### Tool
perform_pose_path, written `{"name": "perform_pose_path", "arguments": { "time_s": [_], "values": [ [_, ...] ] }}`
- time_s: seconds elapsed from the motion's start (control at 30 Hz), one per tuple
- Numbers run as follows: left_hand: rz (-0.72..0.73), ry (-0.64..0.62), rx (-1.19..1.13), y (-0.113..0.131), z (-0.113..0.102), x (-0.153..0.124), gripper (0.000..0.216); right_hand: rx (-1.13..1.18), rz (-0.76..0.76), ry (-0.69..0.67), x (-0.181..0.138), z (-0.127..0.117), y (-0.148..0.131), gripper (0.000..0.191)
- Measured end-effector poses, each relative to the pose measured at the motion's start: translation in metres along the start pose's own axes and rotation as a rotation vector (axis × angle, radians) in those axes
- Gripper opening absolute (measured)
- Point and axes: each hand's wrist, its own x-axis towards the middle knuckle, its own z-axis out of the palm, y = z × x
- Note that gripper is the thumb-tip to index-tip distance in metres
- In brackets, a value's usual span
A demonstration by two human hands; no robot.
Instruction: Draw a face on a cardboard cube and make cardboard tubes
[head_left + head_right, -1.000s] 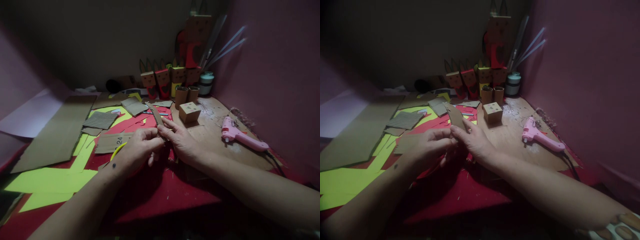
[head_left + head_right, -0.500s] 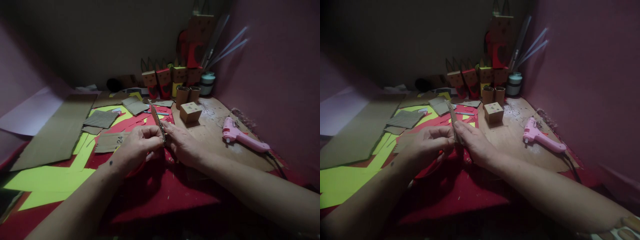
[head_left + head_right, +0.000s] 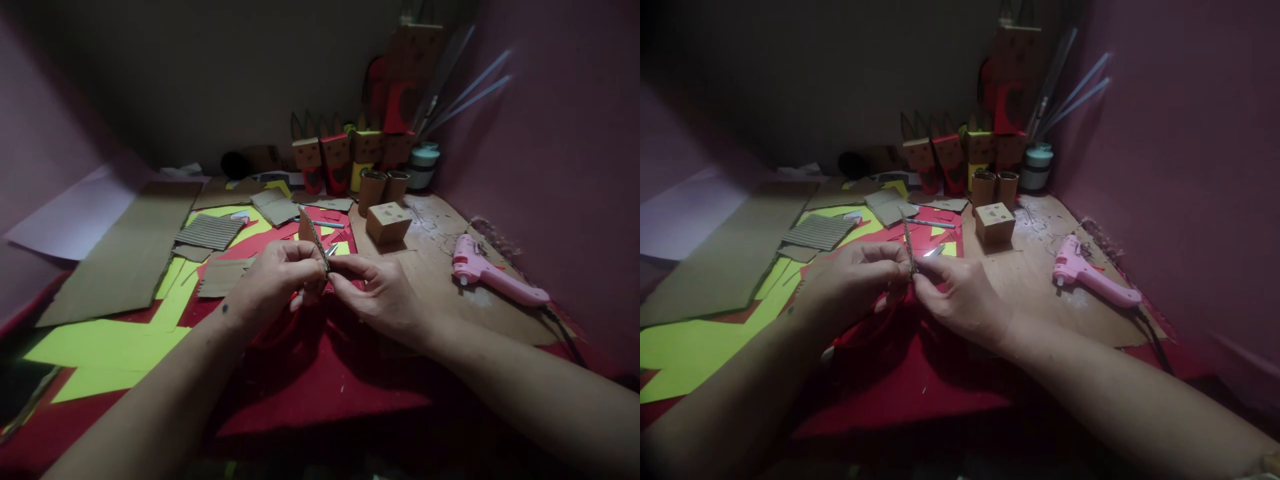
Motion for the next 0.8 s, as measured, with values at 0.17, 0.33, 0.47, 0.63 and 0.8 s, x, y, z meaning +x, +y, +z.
{"name": "perform_pose_path", "arguments": {
  "time_s": [0.17, 0.33, 0.47, 0.63, 0.8],
  "values": [
    [-0.004, 0.015, 0.041, 0.0018, 0.0013, -0.0005, 0.009, -0.039, -0.01, -0.016, -0.0009, -0.0003, 0.0008, 0.02],
    [0.002, 0.019, 0.069, 0.0001, 0.0001, 0.0003, 0.009, -0.016, -0.014, -0.041, -0.0015, -0.0016, 0.0001, 0.022],
    [-0.003, 0.022, 0.079, 0.0004, 0.0006, 0.0009, 0.01, -0.042, -0.015, -0.059, -0.0014, -0.0029, -0.0005, 0.025],
    [0.004, 0.033, 0.101, 0.004, 0.0021, -0.0012, 0.013, -0.082, -0.05, -0.036, -0.0013, -0.002, -0.0013, 0.023],
    [0.0, 0.04, 0.132, 0.0054, 0.0037, -0.0025, 0.014, -0.095, -0.081, 0.064, -0.0027, -0.0002, -0.0034, 0.018]
  ]
}}
